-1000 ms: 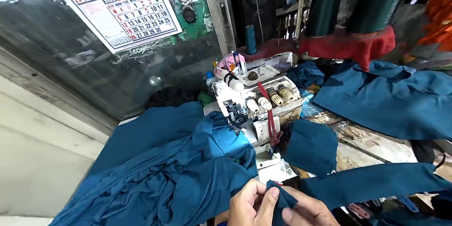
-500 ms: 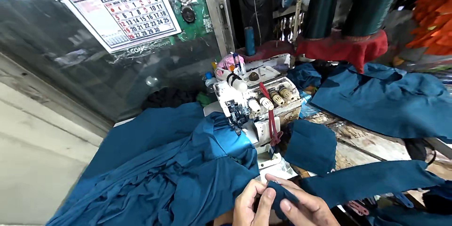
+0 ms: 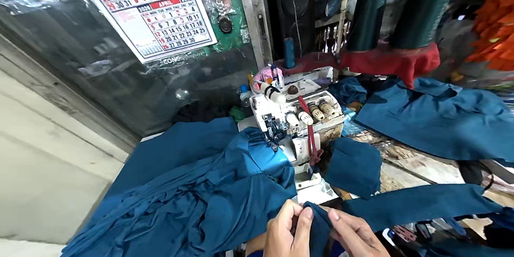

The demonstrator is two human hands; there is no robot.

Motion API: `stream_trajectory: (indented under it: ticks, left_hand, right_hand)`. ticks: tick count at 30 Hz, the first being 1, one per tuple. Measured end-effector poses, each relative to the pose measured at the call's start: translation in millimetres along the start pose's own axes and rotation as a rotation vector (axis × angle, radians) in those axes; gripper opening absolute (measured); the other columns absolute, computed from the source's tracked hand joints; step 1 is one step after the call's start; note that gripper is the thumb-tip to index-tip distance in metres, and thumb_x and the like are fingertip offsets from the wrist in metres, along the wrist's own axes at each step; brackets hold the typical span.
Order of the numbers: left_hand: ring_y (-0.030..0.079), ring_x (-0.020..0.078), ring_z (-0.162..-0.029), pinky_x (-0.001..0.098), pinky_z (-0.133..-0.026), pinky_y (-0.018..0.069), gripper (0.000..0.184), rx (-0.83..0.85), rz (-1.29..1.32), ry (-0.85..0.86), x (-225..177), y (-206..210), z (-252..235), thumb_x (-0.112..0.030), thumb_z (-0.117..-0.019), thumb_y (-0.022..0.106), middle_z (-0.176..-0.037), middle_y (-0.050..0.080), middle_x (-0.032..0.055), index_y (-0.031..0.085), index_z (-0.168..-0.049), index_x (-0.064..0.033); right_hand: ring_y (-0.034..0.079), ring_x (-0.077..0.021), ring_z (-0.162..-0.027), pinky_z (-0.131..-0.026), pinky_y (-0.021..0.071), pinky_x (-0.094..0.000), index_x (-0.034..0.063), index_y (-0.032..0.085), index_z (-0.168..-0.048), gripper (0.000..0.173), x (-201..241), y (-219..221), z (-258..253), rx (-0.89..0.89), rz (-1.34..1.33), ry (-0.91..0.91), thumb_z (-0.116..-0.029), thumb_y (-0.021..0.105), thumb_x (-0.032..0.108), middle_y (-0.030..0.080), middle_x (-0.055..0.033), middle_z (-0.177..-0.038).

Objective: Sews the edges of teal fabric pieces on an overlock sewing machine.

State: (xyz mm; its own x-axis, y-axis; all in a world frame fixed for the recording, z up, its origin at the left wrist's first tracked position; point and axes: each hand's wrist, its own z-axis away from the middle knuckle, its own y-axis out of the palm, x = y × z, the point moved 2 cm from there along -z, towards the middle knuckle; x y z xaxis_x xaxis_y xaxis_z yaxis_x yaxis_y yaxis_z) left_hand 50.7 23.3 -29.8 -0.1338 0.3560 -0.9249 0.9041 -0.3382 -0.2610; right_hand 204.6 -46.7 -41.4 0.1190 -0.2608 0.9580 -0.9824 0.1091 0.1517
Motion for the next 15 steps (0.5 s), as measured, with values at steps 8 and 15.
stream_trajectory:
  ticks: [8,15]
  left_hand:
    - [0.057,0.0087,-0.056,0.0252,-0.051,0.0488,0.020,-0.001,-0.056,-0.028,-0.4,1.7,-2.8,-0.020,-0.1028,0.061,-0.068,0.060,-0.0016,0.065,-0.088,-0.0077]
    - [0.059,0.0090,-0.059,0.0261,-0.052,0.0513,0.020,0.037,-0.080,-0.043,4.3,0.8,-2.6,-0.022,-0.1036,0.061,-0.070,0.063,-0.0019,0.066,-0.090,-0.0090]
  right_hand:
    - [0.071,-0.0131,-0.084,-0.074,0.0607,-0.0311,-0.0028,0.071,-0.119,0.028,4.4,2.1,-0.3,-0.040,0.026,0.058,-0.1082,0.048,0.008,0.075,-0.0076,-0.098]
    - [0.071,-0.0237,-0.098,-0.081,0.0651,-0.0390,0.0000,0.070,-0.126,0.034,-6.4,-1.5,1.7,-0.010,0.069,0.055,-0.0935,0.075,0.010,0.069,-0.0129,-0.119]
